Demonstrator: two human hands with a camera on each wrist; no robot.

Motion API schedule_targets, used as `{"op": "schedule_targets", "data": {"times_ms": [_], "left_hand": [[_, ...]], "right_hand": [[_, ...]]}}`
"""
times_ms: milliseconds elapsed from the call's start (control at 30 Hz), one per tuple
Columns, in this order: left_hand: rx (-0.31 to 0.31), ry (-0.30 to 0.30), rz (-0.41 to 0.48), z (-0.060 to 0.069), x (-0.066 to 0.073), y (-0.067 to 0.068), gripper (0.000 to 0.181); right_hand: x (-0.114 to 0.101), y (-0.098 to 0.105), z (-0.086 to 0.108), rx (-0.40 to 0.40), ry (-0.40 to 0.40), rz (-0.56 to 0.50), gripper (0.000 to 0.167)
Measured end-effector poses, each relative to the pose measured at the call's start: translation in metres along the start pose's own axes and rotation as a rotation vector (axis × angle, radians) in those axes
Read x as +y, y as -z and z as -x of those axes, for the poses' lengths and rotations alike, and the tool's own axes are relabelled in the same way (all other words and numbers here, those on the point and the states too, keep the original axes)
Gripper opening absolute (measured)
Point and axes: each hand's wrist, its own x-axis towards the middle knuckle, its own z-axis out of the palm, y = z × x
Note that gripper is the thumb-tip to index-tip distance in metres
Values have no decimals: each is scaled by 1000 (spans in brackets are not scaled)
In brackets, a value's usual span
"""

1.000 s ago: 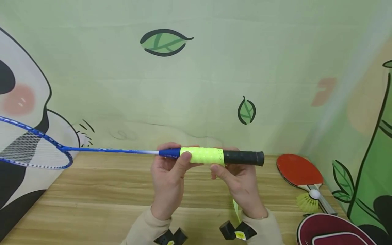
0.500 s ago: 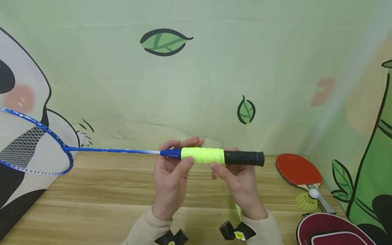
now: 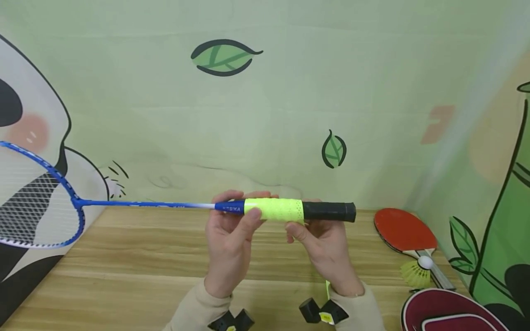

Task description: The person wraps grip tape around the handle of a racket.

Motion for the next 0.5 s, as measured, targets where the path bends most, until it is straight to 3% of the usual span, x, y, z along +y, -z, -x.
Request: {"op": "schedule_targets", "data": {"times_ms": [233,500], "left_hand": [[76,50,-21,2,-2,1,29],[102,58,-38,2,-2,2,25]], "right_hand": [[2,0,0,-16,30,-12,26],[2,2,0,-37,33,15,33]]}}
